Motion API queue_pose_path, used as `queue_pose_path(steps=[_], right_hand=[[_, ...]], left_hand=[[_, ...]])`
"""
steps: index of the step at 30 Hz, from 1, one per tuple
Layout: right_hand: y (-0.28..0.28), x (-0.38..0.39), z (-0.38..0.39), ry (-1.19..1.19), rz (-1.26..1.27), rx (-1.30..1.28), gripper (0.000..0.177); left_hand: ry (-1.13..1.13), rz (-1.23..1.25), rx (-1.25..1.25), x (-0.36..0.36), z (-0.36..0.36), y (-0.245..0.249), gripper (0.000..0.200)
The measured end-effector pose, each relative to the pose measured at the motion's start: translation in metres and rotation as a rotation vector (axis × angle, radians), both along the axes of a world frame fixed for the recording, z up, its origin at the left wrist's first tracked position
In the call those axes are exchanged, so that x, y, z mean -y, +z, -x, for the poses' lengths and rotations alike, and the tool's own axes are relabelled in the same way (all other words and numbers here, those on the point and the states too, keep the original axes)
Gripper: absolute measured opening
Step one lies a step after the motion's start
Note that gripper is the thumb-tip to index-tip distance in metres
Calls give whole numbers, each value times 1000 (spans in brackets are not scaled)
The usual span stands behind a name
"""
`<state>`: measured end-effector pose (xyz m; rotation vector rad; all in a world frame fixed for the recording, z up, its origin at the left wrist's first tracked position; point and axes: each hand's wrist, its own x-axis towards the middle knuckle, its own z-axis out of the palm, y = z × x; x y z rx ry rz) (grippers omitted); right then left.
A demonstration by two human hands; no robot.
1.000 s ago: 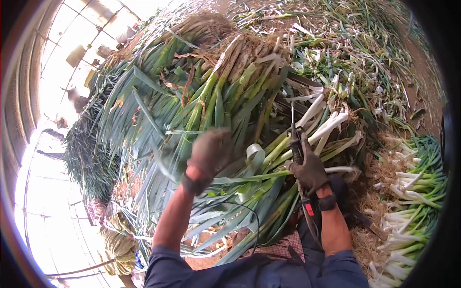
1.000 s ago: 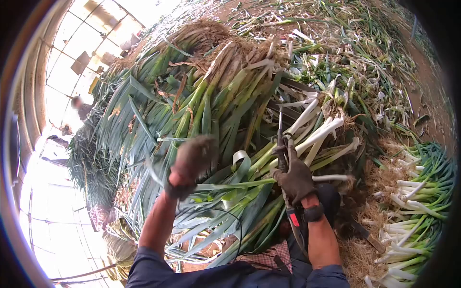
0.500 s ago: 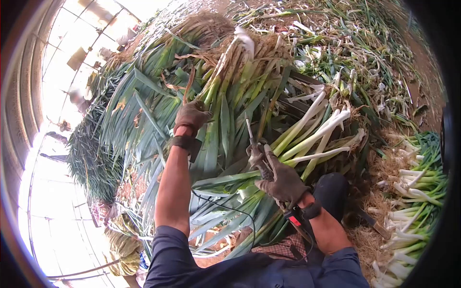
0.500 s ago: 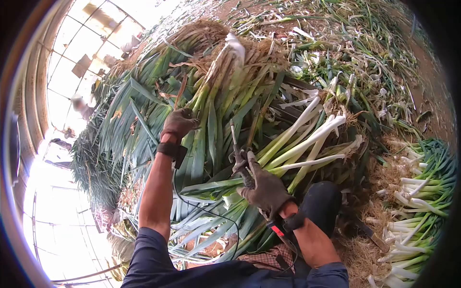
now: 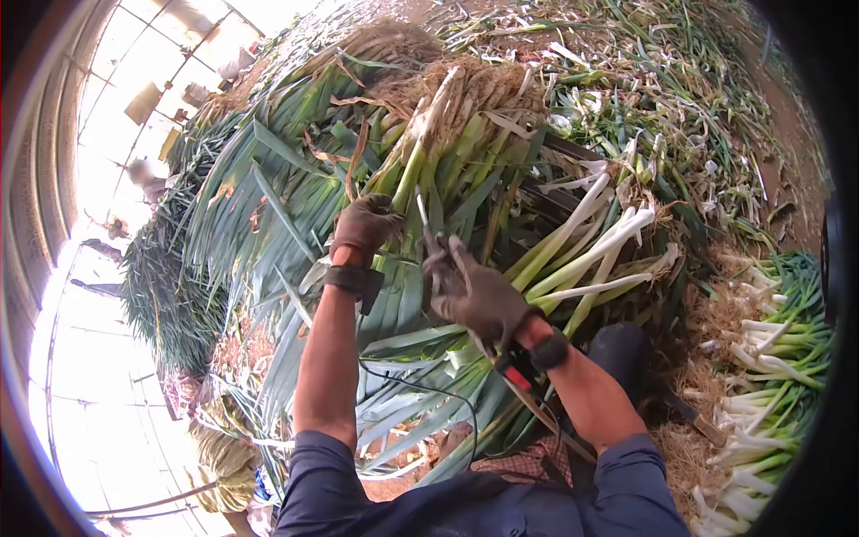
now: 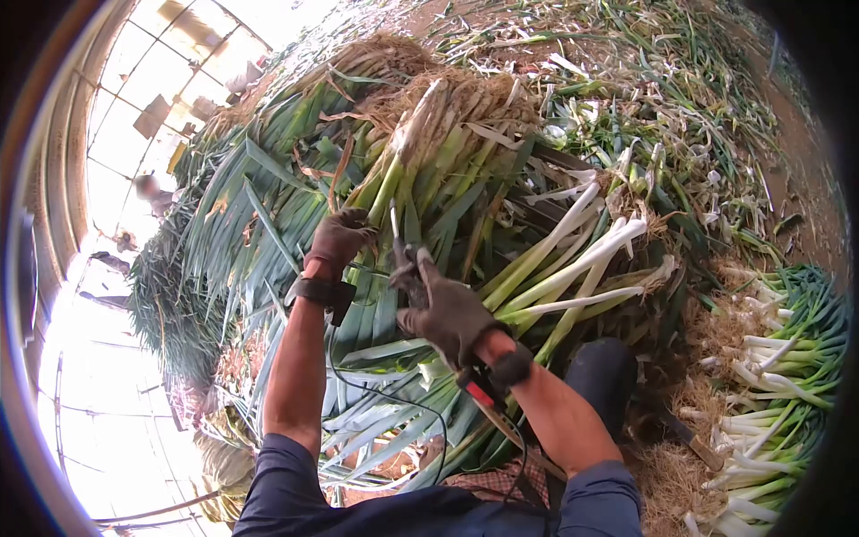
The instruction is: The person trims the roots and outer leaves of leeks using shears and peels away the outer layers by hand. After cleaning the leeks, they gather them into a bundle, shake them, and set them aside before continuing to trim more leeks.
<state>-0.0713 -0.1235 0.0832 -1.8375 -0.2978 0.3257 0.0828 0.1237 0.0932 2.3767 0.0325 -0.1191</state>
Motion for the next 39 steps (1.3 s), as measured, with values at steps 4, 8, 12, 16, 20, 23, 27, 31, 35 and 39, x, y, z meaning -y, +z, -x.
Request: queue_pose_path(steps=[4,8,12,16,20,23,27,31,35,39], right_hand=[[-1,3,-50,-119,117,56,104],[4,15,-99,-193,192,28,103],[29,28,-143,-234,255,-54,102],[10,37,-184,-326,350,-10,100],[9,41,-139,-291,128,0,96],[-15,36,-88,-82,-196,31,98],[-38,15,8,-5,-329,77,100],[2,21,28,162,-115,-109,104],[14,21,12,35,-56,-126,103],[-8,16,19,39,-73,107,106]], left_hand=[[-30,-273,3,14,4,15,47],[-31,-502,-38,44,20,55,47],[-90,-620,57,44,21,53,48],[-78,-624,82,45,20,50,51],[-41,-696,101,52,23,52,54],[-31,-675,119,49,22,51,56],[-35,-572,21,48,31,50,49],[18,-423,-13,51,44,41,39],[34,-488,74,55,50,42,50],[50,-493,155,60,55,37,54]])
